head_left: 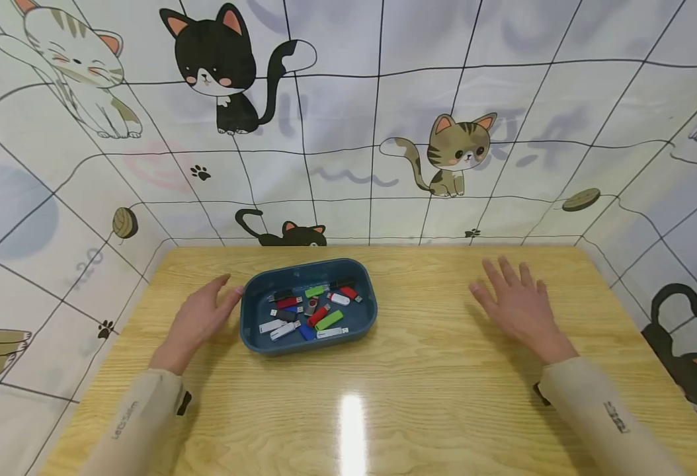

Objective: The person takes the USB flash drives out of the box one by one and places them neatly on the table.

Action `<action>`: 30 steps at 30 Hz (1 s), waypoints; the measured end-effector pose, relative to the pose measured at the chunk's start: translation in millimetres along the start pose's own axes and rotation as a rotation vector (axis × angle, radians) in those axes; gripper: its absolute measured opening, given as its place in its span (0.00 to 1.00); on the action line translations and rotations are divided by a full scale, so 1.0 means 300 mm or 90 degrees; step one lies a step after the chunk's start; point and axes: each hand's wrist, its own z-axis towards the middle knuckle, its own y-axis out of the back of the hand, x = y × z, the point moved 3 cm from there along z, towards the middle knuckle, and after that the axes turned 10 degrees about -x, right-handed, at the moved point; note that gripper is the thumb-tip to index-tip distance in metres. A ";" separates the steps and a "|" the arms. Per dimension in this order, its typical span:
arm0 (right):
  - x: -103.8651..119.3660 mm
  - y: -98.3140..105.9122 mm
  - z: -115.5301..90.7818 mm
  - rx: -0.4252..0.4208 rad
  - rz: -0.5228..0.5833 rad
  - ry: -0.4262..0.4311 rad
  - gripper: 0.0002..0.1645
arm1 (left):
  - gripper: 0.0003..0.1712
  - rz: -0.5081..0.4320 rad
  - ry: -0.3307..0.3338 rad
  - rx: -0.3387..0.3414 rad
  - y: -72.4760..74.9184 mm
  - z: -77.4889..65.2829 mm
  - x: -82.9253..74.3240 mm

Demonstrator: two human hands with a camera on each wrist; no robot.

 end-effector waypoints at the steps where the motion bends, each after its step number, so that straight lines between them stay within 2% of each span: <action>1: 0.009 -0.001 0.000 0.003 0.009 -0.002 0.47 | 0.47 -0.015 0.005 0.003 -0.003 -0.002 -0.007; 6: 0.064 -0.012 0.005 0.011 0.043 -0.003 0.47 | 0.45 -0.068 0.024 0.003 -0.025 -0.015 -0.033; 11: 0.128 -0.029 0.012 0.021 0.084 -0.005 0.47 | 0.38 -0.153 0.058 0.021 -0.044 -0.025 -0.060; 15: 0.182 -0.044 0.015 0.032 0.131 -0.005 0.48 | 0.34 -0.149 0.052 0.013 -0.049 -0.022 -0.083; 20: 0.243 -0.067 0.016 0.052 0.171 0.003 0.48 | 0.34 -0.131 0.054 0.014 -0.046 -0.020 -0.099; 23: 0.281 -0.076 0.012 0.064 0.215 0.001 0.48 | 0.33 -0.152 0.073 0.032 -0.047 -0.024 -0.100; 27: 0.342 -0.084 0.010 0.075 0.279 -0.004 0.45 | 0.31 -0.204 0.118 0.050 -0.055 -0.031 -0.094; 30: 0.401 -0.093 0.019 0.076 0.299 0.003 0.41 | 0.29 -0.238 0.143 0.051 -0.059 -0.035 -0.084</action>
